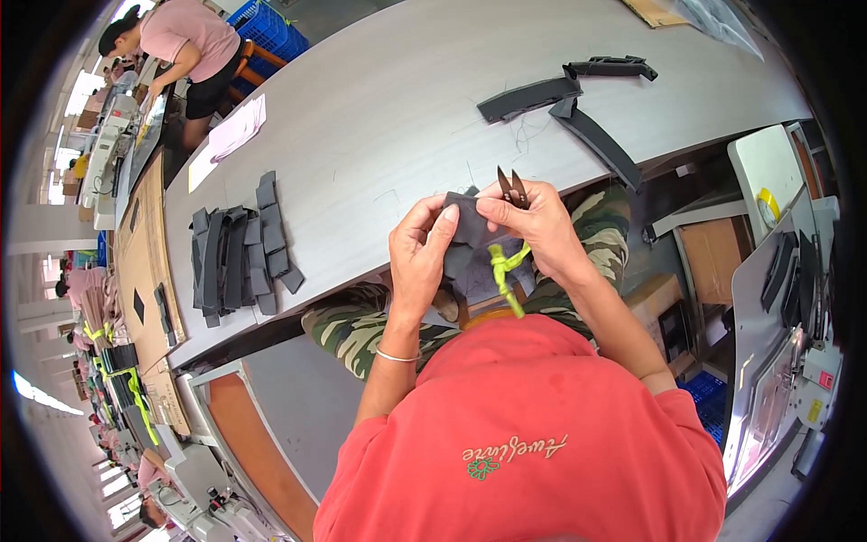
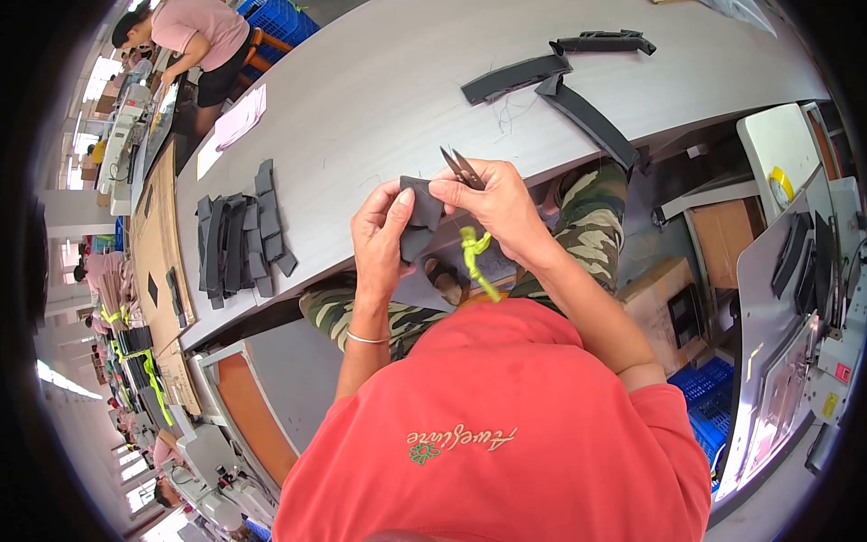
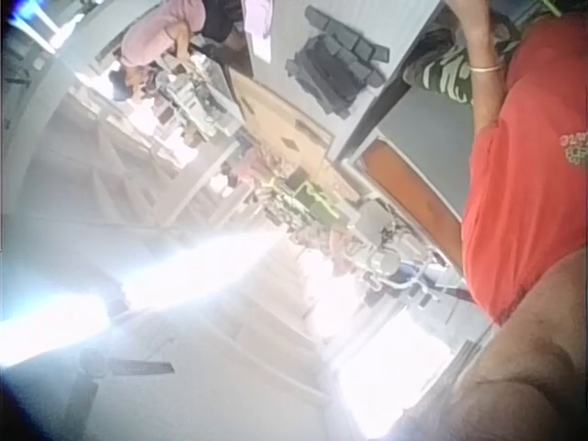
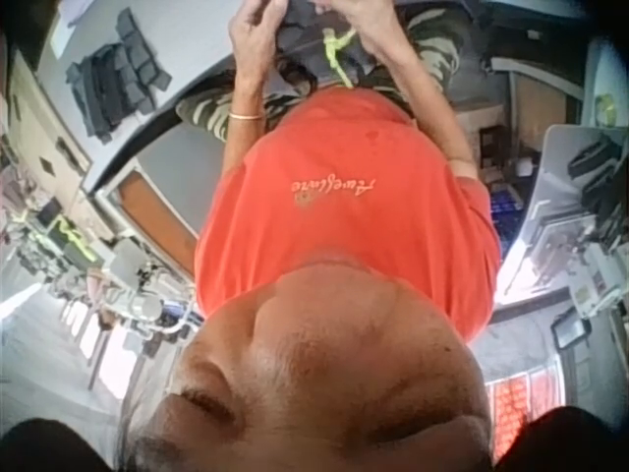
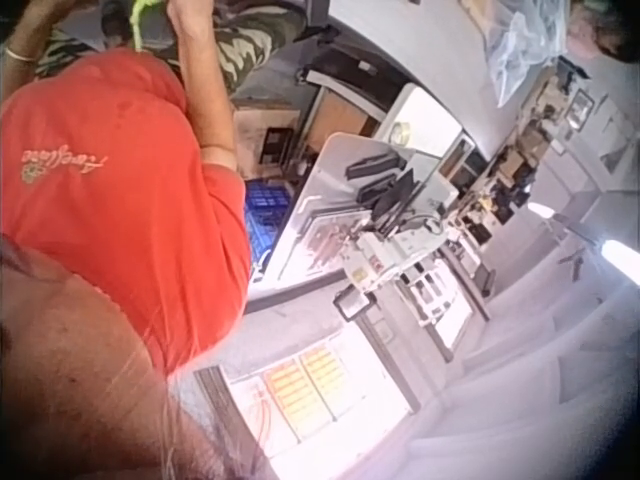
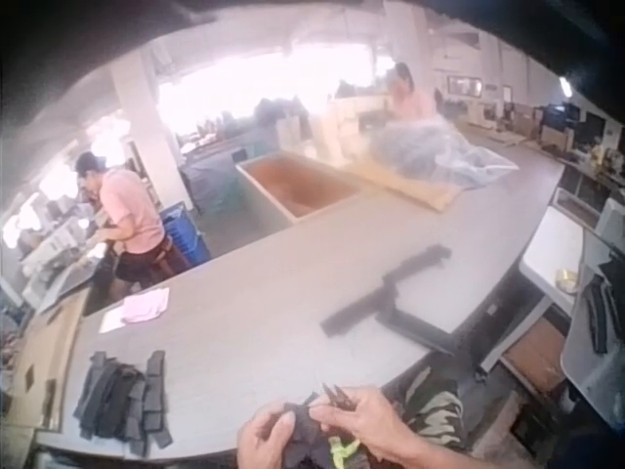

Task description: Trimming loose threads from grey padded straps using thread snips at a manufacturing workbench.

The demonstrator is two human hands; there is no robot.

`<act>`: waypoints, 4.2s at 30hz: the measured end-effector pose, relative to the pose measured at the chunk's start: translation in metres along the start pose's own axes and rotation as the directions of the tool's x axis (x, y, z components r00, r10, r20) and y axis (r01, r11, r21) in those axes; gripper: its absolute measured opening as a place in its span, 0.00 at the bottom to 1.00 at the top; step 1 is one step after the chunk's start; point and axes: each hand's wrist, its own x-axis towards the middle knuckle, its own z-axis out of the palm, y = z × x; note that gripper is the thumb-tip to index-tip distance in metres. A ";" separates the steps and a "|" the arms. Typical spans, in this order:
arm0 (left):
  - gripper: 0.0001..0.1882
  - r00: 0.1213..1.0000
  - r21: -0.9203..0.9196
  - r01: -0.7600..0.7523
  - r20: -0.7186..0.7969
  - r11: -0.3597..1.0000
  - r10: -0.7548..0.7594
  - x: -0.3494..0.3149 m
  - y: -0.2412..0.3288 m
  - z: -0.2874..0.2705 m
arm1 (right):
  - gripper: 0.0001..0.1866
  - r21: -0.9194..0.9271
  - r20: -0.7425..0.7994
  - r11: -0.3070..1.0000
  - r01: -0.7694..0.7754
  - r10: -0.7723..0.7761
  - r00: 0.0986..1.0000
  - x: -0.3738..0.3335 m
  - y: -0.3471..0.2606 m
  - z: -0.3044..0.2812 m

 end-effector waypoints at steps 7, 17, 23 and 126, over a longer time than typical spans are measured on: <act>0.10 0.986 0.013 0.159 -0.057 0.987 -0.158 0.000 0.005 -0.006 | 0.10 -0.468 0.092 0.810 0.354 -0.353 0.931 0.002 -0.003 -0.005; 0.10 0.992 0.128 0.121 -0.049 0.984 -0.116 0.000 0.009 -0.005 | 0.11 -0.850 0.392 0.038 0.525 -0.619 0.680 0.002 -0.012 -0.015; 0.10 0.984 0.140 0.178 -0.056 0.974 -0.171 -0.001 0.010 -0.006 | 0.09 -0.859 0.386 0.022 0.511 -0.629 0.675 0.004 -0.006 -0.013; 0.08 0.931 0.118 -0.314 -0.154 0.942 0.330 0.000 0.009 -0.015 | 0.06 -0.765 0.170 0.413 0.494 -0.610 0.774 -0.013 -0.007 0.006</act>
